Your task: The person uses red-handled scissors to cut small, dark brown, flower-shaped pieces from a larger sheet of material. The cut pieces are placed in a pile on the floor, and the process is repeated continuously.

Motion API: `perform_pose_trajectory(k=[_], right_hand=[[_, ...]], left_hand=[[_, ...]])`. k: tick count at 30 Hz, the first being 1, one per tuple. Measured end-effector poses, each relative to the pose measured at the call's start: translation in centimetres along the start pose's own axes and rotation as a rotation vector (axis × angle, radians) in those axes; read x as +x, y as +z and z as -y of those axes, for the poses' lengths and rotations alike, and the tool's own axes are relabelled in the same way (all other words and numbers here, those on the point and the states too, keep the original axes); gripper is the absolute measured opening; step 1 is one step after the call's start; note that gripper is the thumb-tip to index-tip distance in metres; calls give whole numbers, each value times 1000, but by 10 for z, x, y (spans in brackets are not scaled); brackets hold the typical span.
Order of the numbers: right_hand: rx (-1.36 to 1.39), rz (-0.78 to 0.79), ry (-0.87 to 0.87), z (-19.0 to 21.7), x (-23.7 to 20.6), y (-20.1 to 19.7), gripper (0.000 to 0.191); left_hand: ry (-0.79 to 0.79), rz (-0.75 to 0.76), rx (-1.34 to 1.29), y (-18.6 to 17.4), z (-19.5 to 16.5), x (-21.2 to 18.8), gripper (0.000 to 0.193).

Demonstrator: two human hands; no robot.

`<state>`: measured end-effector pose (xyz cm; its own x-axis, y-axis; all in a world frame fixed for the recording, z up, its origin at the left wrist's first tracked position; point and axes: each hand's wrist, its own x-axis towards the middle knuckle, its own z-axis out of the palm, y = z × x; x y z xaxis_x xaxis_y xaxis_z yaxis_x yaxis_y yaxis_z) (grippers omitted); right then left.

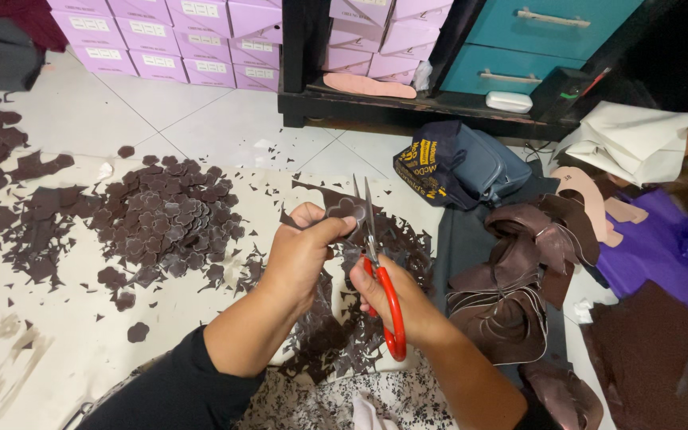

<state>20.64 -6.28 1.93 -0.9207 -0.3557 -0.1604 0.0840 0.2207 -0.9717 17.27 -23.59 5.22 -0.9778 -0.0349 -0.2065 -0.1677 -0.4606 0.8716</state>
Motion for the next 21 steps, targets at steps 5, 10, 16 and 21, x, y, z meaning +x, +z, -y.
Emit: perform_pose_trajectory(k=[5,10,16,21], right_hand=[[4,13,-15,4,-3,4,55],[-9,-16,-52,3,-1,12,52],[73,-30,-51,-2,-1,12,47],[165,-30,-18,1,-8,8,46]], left_hand=[[31,-16,-26,-2,4,-5,18],[74,-51,-60,-4,4,-8,22],[66,-37,-175,3,3,-14,24],[46,-53,-162,12,1,-21,24]])
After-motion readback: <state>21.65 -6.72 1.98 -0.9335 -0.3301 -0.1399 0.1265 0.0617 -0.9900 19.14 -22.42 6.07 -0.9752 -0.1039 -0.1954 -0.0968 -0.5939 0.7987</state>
